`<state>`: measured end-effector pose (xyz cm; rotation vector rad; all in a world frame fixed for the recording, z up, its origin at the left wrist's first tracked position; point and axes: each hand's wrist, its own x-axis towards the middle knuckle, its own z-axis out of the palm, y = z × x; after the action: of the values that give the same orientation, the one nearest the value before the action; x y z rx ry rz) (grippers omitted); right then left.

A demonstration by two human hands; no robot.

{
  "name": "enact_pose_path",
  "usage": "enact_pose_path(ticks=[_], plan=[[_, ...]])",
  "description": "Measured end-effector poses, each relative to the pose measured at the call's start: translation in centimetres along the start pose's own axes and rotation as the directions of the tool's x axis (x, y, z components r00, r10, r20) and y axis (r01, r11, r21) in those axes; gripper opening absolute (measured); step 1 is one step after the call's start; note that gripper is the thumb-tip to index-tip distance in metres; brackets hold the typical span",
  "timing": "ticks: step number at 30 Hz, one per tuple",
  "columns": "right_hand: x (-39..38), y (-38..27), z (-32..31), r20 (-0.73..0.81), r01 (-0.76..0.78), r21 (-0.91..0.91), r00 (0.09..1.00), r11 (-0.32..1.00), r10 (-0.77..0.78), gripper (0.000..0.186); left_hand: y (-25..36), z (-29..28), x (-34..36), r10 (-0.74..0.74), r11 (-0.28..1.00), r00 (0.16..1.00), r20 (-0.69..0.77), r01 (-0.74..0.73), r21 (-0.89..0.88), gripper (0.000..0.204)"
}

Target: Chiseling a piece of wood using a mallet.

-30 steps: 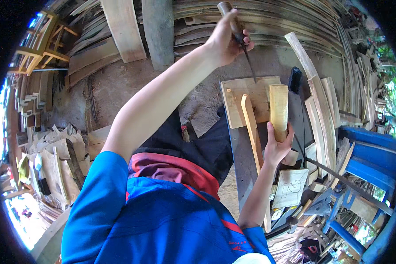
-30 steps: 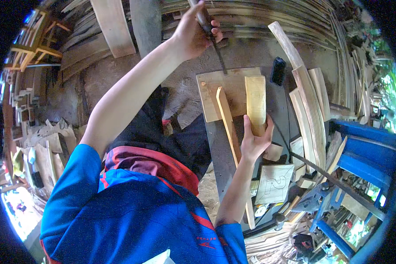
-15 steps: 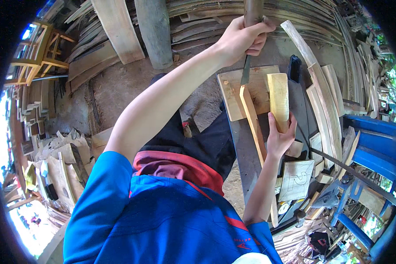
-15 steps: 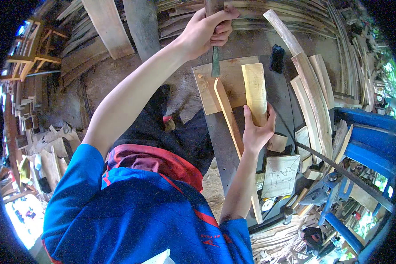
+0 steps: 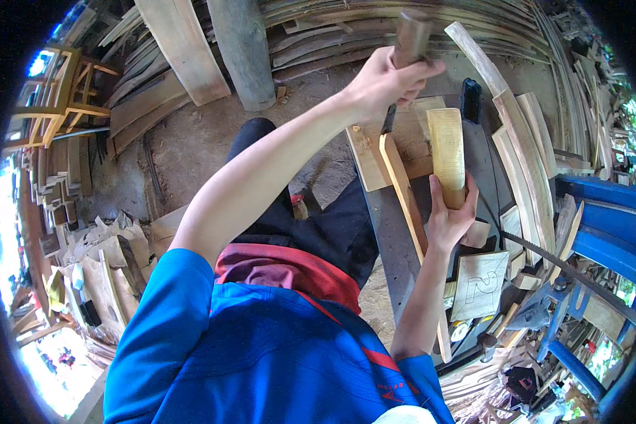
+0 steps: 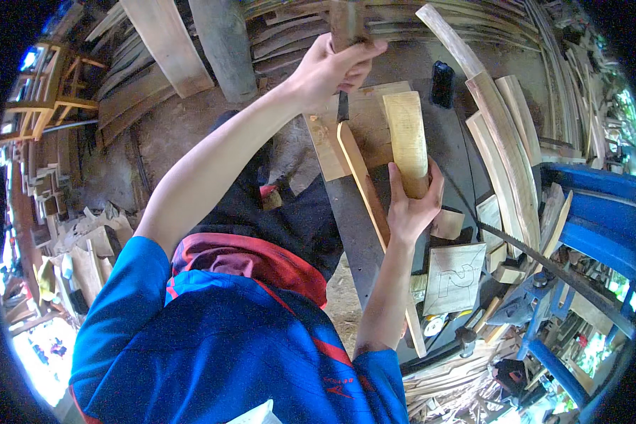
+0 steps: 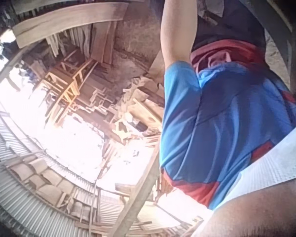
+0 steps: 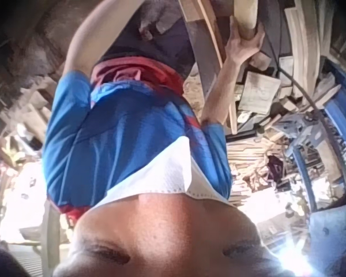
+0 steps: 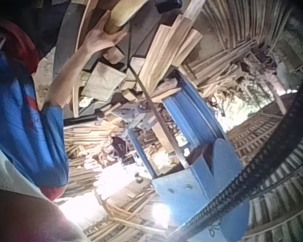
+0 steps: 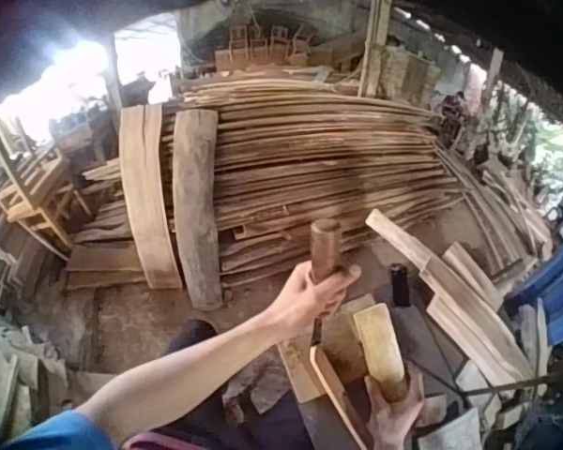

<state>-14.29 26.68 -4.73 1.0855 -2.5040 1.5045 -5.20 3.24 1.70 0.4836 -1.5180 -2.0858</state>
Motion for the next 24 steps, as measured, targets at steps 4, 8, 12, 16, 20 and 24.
enact_pose_path(ticks=[4, 8, 12, 16, 20, 24], plan=[[0.0, 0.1, 0.1, 0.003, -0.001, 0.006, 1.000, 1.000, 0.001, 0.056, -0.5, 0.5, -0.4, 0.060, 0.998, 0.998, 0.035, -0.059, -0.018, 0.032], [-0.1, -0.2, -0.1, -0.011, 0.000, -0.017, 1.000, 1.000, 0.000, 0.053, 0.6, 1.5, -1.8, 0.083, 0.969, 0.993, 0.083, -0.100, 0.227, 0.032], [0.0, 0.0, -1.0, -0.002, -0.245, 0.058, 0.969, 0.968, 0.246, 0.052, -2.0, 3.2, -1.4, 0.380, 0.916, 0.915, 0.138, -0.393, 0.082, 0.035], [2.3, -3.5, -4.2, -0.076, -0.248, 0.327, 0.955, 0.912, 0.287, 0.052, -1.4, 2.9, -1.7, 0.116, 0.960, 0.967, 0.227, -0.168, 0.225, 0.030], [6.1, -10.1, -9.9, -0.006, -0.071, 0.386, 0.997, 0.920, 0.080, 0.056, -1.5, 2.5, -1.8, 0.192, 0.953, 0.955, 0.226, -0.236, 0.190, 0.030], [6.9, -14.7, -11.5, 0.061, 0.215, 0.213, 0.971, 0.953, -0.233, 0.053, -0.8, 2.1, -2.2, 0.175, 0.963, 0.953, 0.248, -0.218, 0.158, 0.030]])
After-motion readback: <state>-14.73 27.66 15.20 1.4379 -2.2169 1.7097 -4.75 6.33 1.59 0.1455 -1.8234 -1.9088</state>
